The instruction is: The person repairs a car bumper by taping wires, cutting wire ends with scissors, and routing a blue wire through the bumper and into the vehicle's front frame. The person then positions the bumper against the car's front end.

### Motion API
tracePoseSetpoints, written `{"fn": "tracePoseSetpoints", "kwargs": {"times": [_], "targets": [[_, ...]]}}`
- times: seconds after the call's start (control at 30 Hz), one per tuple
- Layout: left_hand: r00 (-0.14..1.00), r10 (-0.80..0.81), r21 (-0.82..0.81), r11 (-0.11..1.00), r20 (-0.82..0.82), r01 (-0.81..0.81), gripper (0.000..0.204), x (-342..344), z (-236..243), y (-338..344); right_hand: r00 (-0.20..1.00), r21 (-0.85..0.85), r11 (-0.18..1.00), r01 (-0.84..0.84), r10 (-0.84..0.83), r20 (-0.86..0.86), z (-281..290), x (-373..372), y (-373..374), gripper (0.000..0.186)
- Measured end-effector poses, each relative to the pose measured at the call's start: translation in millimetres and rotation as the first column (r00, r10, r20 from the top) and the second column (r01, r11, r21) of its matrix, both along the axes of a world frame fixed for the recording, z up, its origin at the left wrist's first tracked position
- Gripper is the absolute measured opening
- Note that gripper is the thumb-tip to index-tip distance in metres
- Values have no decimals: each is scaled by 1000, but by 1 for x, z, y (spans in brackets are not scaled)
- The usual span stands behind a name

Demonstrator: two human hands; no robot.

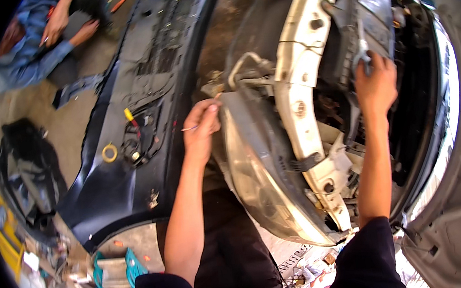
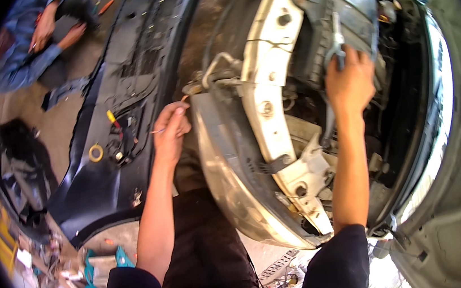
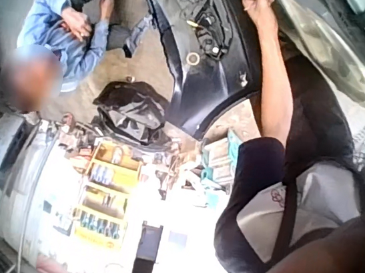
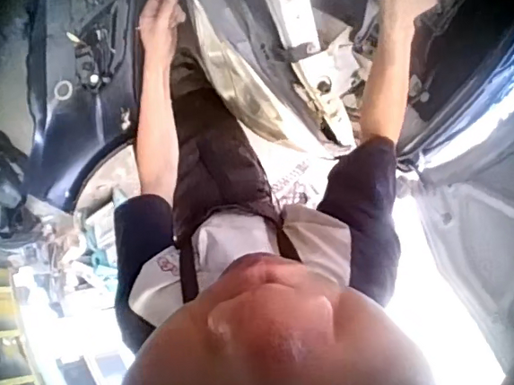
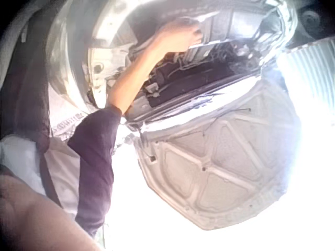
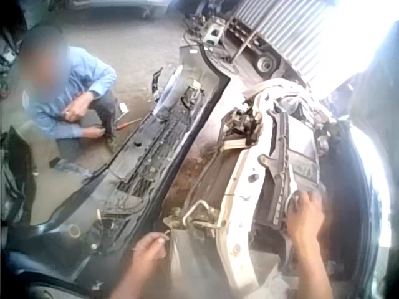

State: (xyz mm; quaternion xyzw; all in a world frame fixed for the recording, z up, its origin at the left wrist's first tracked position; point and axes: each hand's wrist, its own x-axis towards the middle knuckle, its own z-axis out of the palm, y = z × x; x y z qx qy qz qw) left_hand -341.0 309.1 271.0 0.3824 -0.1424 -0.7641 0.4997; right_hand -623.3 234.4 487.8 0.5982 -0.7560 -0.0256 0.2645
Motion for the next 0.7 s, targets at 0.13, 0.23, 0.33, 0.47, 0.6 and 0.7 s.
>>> {"fn": "tracePoseSetpoints", "kwargs": {"times": [0.13,0.23,0.33,0.47,0.6,0.7], "targets": [[997,41,14,999,-65,-40,18,2,-10,-1,857,-21,974,-226,209,471,-13,74,21,16],[986,123,10,992,-108,-123,20,2,-24,4,511,261,938,-229,-112,852,-42,175,69,24],[971,208,97,976,-114,-198,21,21,-40,13,476,186,930,-317,-13,879,-126,231,84,35],[954,287,207,942,-91,-264,23,47,-57,23,423,297,897,-326,-143,895,-202,265,82,38],[949,306,252,926,-73,-279,23,61,-74,30,459,435,818,-376,-243,854,-223,259,85,27],[952,287,286,926,-109,-247,28,66,-83,40,419,392,829,-398,-216,882,-226,256,89,21]]}}
